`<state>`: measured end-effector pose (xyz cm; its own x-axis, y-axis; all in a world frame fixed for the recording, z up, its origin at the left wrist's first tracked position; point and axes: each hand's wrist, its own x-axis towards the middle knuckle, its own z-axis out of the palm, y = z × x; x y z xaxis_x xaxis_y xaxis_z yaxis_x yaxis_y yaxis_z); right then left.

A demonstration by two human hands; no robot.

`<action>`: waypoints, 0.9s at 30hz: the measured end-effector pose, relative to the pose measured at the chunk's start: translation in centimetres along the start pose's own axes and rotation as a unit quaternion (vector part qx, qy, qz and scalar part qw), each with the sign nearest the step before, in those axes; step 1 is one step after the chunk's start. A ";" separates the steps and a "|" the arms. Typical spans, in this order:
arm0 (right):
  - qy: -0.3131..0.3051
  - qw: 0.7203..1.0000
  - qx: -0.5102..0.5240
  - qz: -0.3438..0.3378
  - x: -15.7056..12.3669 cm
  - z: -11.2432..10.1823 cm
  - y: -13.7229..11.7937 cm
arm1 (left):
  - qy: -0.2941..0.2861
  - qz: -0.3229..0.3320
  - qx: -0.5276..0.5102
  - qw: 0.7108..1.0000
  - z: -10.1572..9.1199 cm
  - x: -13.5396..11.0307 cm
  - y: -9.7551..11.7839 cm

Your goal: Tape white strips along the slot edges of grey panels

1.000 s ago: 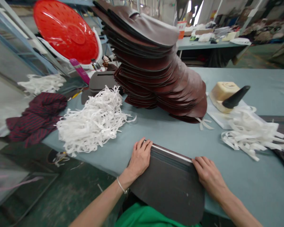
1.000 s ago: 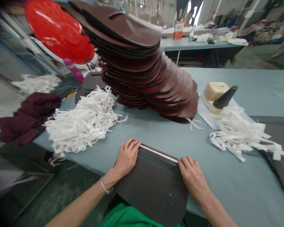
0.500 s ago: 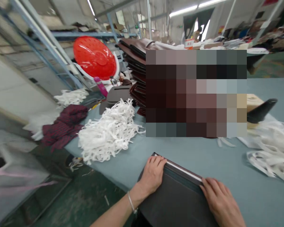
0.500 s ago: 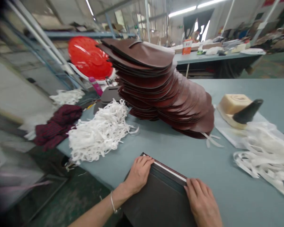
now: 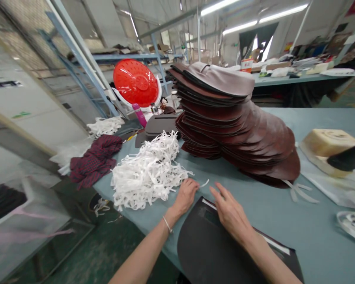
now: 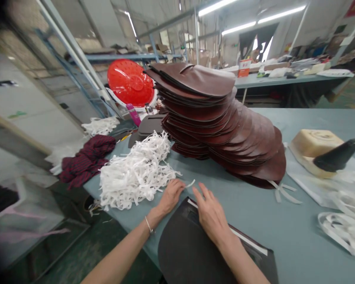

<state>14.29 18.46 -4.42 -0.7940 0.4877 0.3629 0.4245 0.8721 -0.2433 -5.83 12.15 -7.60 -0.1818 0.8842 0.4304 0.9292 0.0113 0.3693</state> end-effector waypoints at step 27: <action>-0.079 0.907 0.190 0.367 -14.7 -5.3 1.9 | -0.278 0.023 -0.162 0.946 -3.2 -5.2 8.8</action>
<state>29.13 13.16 -5.42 -0.4230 0.8939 -0.1481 0.7066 0.2231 -0.6715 2.27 6.17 -3.93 0.1376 0.9904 -0.0152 0.7681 -0.0970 0.6330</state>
